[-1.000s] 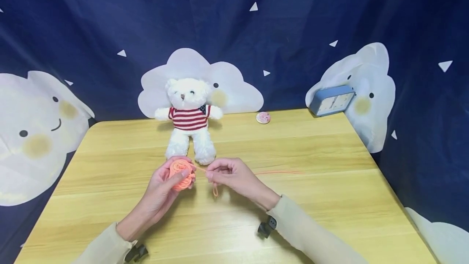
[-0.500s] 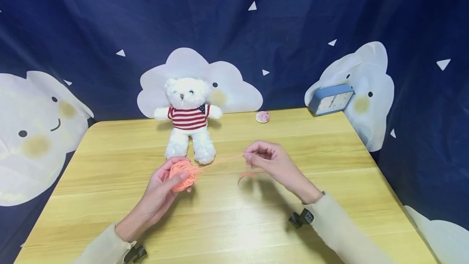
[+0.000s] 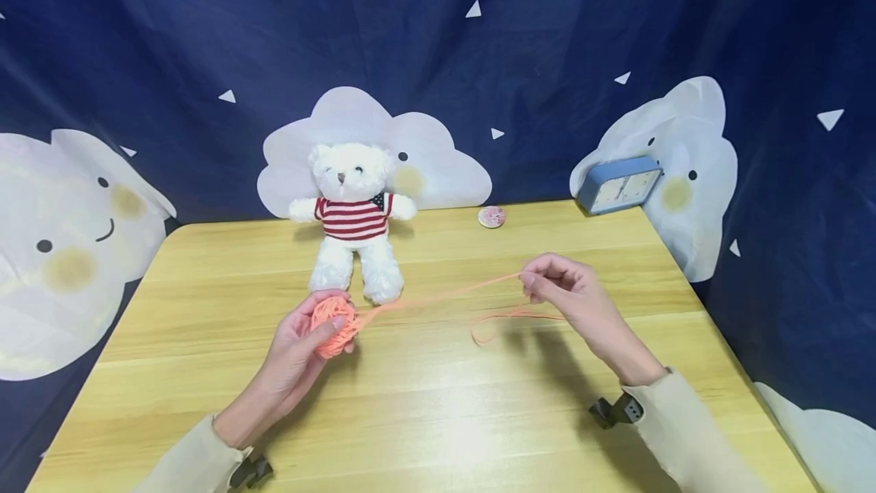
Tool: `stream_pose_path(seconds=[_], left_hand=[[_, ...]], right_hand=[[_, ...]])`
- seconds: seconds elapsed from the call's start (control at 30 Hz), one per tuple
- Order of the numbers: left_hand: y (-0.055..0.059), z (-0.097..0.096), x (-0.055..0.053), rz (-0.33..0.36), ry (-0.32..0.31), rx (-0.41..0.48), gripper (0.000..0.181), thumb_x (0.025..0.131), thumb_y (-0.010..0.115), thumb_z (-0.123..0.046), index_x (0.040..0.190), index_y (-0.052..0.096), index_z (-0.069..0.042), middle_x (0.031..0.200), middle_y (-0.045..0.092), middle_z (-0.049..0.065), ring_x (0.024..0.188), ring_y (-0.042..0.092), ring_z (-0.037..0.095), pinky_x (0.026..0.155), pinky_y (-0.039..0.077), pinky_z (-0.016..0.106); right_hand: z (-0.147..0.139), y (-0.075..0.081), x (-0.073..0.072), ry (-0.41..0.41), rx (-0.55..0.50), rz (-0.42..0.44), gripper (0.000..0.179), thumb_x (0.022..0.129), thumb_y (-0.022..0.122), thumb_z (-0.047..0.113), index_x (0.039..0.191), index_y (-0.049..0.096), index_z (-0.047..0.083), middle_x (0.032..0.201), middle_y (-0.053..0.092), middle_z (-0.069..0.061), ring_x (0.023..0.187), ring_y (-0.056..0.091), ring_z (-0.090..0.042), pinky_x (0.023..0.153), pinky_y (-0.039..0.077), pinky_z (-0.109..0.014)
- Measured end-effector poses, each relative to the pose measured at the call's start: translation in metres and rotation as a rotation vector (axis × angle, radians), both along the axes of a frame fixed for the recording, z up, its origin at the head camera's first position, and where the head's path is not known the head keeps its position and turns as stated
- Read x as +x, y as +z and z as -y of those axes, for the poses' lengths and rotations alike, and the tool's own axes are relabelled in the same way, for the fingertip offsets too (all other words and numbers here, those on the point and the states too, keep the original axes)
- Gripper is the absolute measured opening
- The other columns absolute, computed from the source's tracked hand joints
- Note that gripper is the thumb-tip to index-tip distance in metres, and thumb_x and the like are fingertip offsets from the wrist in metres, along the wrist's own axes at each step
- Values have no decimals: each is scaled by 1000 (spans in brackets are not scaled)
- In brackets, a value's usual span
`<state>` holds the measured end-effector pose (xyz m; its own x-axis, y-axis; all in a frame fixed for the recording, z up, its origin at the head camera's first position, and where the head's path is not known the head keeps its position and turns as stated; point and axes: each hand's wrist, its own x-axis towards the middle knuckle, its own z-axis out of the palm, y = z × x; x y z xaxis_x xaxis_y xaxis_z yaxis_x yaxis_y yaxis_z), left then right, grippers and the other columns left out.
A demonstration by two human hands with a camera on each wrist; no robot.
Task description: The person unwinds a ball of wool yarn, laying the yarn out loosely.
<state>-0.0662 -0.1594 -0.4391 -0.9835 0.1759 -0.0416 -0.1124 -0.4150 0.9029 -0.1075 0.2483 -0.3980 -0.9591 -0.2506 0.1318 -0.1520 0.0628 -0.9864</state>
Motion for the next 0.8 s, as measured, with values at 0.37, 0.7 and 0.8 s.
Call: stream_pose_path(seconds=[0.37,0.7,0.8], left_hand=[[2,2,1,3,2,-1,45,104,67,5,145,49,11,114,67,7,90,68,15,71,64,29],[-2,6,-1,-42,-53,72,55,100,54,12,154,44,7,121,63,4,99,63,12,78,61,24],[-1,8,-1,-45,-85,97,57,99,50,12,156,43,4,117,62,4,93,63,14,73,59,25]], right_hand=[[-39,-7,2,-130,-94,28,11,110,63,1,107,74,0,93,72,-1,84,67,-15,78,58,-23],[-64,-16,-2,-154,-237,6,18,109,58,-8,108,75,-3,95,73,-2,83,68,-13,75,57,-21],[-70,-20,-5,-173,-267,14,19,109,58,-9,107,75,-2,94,73,-2,81,68,-13,73,57,-21]])
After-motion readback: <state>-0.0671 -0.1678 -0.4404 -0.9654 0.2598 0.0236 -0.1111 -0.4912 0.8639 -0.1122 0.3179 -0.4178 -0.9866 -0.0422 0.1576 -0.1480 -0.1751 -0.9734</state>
